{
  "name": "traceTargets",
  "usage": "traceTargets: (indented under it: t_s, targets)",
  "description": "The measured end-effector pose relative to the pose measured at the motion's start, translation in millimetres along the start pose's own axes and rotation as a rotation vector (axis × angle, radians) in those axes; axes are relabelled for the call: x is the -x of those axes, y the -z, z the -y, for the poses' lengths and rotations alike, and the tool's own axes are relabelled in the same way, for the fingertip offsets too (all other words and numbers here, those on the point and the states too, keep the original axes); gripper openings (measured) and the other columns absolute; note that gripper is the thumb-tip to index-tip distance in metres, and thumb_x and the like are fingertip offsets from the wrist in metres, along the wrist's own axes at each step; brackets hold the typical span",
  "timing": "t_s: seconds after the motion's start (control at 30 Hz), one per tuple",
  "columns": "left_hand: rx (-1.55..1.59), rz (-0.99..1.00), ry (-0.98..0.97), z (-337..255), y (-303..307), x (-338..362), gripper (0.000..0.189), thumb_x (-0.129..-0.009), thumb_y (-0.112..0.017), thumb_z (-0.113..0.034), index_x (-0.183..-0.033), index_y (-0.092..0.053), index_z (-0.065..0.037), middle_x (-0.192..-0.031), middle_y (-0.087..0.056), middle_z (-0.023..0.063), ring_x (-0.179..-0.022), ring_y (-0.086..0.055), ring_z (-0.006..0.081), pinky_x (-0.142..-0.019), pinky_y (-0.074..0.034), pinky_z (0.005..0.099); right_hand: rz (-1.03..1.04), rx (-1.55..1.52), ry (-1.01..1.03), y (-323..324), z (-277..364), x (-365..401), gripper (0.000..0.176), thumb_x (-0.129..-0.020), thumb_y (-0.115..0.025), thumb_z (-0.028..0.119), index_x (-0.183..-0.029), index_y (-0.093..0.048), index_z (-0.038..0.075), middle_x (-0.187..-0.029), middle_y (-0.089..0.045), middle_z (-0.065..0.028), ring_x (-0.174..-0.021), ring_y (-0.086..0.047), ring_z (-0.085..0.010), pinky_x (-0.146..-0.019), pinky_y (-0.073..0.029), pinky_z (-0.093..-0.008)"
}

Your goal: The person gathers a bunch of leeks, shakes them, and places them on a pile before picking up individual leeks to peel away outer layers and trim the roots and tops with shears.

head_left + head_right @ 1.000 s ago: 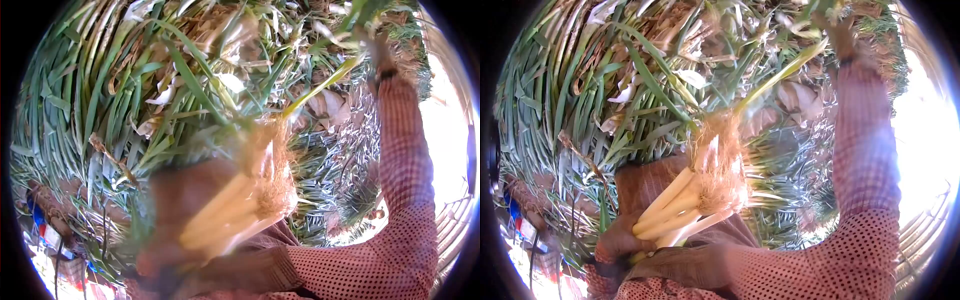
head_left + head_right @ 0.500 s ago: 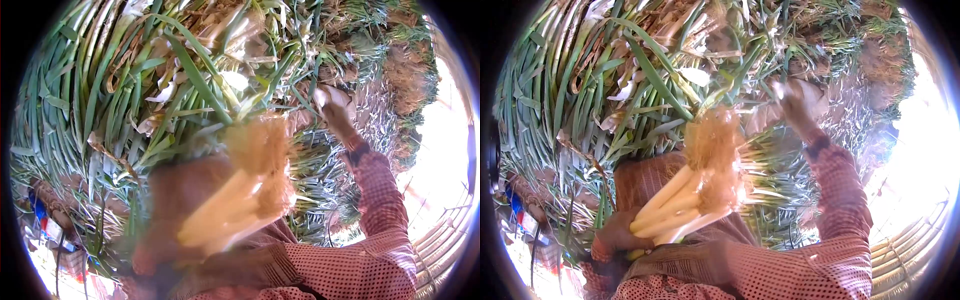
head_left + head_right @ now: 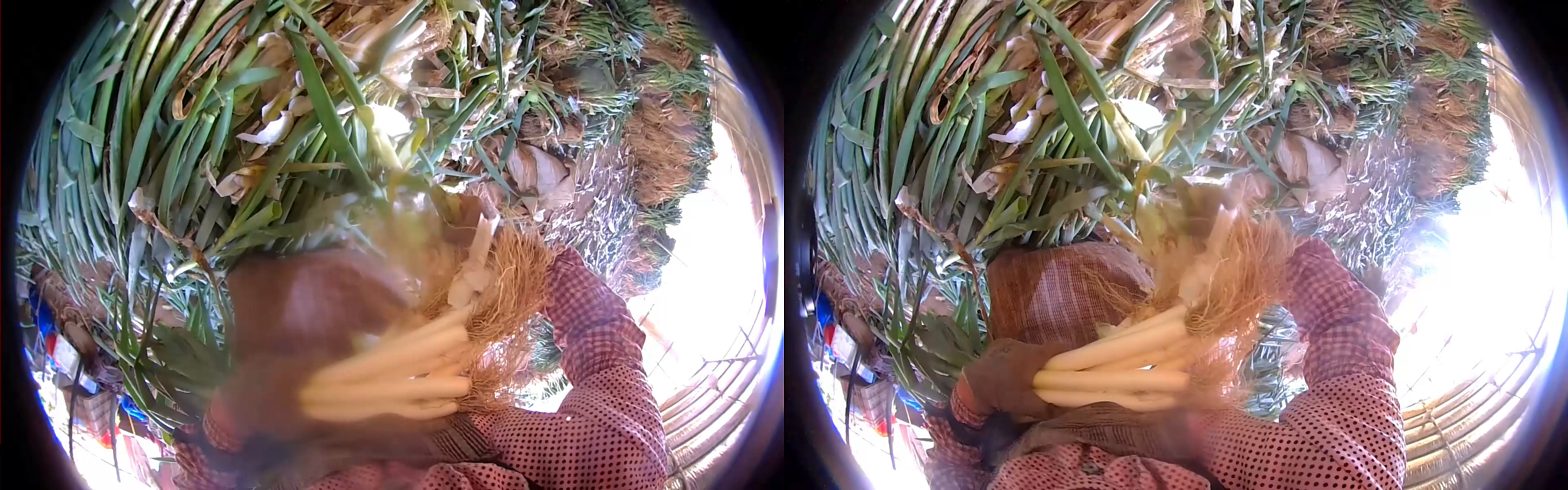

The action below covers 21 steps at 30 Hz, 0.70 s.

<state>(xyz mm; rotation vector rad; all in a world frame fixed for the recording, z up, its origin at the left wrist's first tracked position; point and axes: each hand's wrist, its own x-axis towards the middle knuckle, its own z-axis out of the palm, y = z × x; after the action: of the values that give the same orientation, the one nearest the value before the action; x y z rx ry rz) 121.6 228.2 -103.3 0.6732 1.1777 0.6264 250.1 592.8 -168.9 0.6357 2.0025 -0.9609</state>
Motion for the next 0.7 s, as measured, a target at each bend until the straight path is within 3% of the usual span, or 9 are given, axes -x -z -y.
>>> traceTargets:
  t_s: [0.3, 0.4, 0.47, 0.6, 0.63, 0.7]
  targets:
    - [-0.103, -0.070, 0.079, -3.0, -0.4, 3.5, 0.068, -0.069, -0.083, -0.040, -0.128, -0.060, -0.012, -0.093, -0.073, 0.0135, -0.085, -0.072, 0.0329, -0.076, -0.057, 0.0427, -0.307, 0.310, -0.058, 63.3, -5.7, -53.8, 0.030, -0.092, -0.058, 0.034, -0.098, -0.072, 0.008, -0.089, -0.071, -0.0192, -0.089, -0.071, -0.0328, -0.077, -0.057, -0.0443]
    - [-0.087, -0.057, 0.070, -0.4, 1.4, 1.9, 0.065, -0.070, -0.082, -0.040, -0.126, -0.061, -0.012, -0.092, -0.073, 0.0136, -0.086, -0.072, 0.0334, -0.077, -0.056, 0.0435, -0.514, 0.530, -0.189, 82.1, -15.4, -111.4, 0.027, -0.091, -0.057, 0.032, -0.096, -0.072, 0.010, -0.090, -0.072, -0.0181, -0.090, -0.071, -0.0338, -0.075, -0.057, -0.0449]
    - [-0.085, -0.054, 0.067, 0.4, -0.2, 2.0, 0.063, -0.071, -0.081, -0.040, -0.124, -0.061, -0.012, -0.092, -0.073, 0.0136, -0.086, -0.071, 0.0338, -0.077, -0.056, 0.0440, -0.668, 0.800, -0.121, 109.0, -33.4, -131.0, 0.025, -0.091, -0.058, 0.030, -0.096, -0.072, 0.009, -0.094, -0.072, -0.0159, -0.089, -0.071, -0.0315, -0.074, -0.057, -0.0442]
    - [-0.079, -0.041, 0.054, -1.3, -1.5, -1.1, 0.059, -0.072, -0.079, -0.040, -0.122, -0.062, -0.013, -0.092, -0.073, 0.0137, -0.087, -0.071, 0.0345, -0.078, -0.055, 0.0451, -1.073, 0.541, -0.202, 280.9, -93.9, -133.4, 0.030, -0.093, -0.063, 0.031, -0.102, -0.073, 0.004, -0.100, -0.072, -0.0146, -0.087, -0.071, -0.0254, -0.070, -0.057, -0.0395]
    - [-0.071, -0.035, 0.050, -1.9, -2.1, -0.2, 0.058, -0.072, -0.079, -0.040, -0.121, -0.063, -0.013, -0.092, -0.073, 0.0137, -0.087, -0.071, 0.0347, -0.078, -0.055, 0.0454, -1.072, 0.478, -0.172, 307.6, -100.8, -127.5, 0.032, -0.093, -0.065, 0.032, -0.103, -0.074, 0.003, -0.101, -0.073, -0.0143, -0.087, -0.071, -0.0239, -0.069, -0.057, -0.0383]
    - [-0.069, -0.019, 0.041, -3.9, -4.9, 5.1, 0.056, -0.073, -0.078, -0.040, -0.120, -0.063, -0.013, -0.092, -0.073, 0.0137, -0.087, -0.071, 0.0351, -0.078, -0.055, 0.0459, -0.817, 0.162, -0.009, 308.1, -87.3, -107.0, 0.051, -0.089, -0.071, 0.042, -0.114, -0.070, -0.003, -0.103, -0.073, -0.0158, -0.088, -0.070, -0.0210, -0.077, -0.057, -0.0335]
